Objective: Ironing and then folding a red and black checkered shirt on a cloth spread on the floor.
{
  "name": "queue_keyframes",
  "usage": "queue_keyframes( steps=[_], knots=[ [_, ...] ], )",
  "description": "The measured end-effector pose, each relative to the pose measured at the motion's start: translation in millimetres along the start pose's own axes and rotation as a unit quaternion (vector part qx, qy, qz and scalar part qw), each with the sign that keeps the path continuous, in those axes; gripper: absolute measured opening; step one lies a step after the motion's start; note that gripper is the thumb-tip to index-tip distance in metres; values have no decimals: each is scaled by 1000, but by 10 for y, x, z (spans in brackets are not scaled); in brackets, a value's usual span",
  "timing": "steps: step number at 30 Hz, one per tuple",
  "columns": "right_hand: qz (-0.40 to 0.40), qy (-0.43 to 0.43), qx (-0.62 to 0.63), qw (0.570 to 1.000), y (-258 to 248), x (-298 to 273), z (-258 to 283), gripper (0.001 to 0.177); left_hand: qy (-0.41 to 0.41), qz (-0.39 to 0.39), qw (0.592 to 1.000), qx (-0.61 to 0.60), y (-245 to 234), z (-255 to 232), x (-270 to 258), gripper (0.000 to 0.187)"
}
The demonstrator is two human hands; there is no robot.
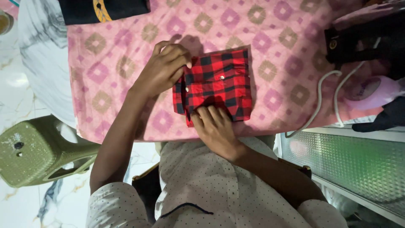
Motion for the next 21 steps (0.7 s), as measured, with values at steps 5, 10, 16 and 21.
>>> queue_keyframes(
  steps=[5,10,16,21],
  knots=[
    [62,12,37,997,207,-46,45,31,-19,-11,1000,2,-19,27,-111,22],
    [81,33,104,991,212,0,19,38,-35,-12,999,19,27,-29,-118,29],
    [49,24,168,984,90,-122,-45,31,-145,-54,988,17,-10,-444,-62,43],
    [-18,146,227,963,-399,-23,-714,38,-218,-21,975,32,291,-856,-64,56]
  ],
)
Point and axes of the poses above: each hand's wrist, its own x-axis towards the middle knuckle, its own y-axis out of the palm, z = x × y, the point moved 9 cm from there along x, towards the middle knuckle, and after that the axes turned 4 degrees about x, right-handed, at the moved point
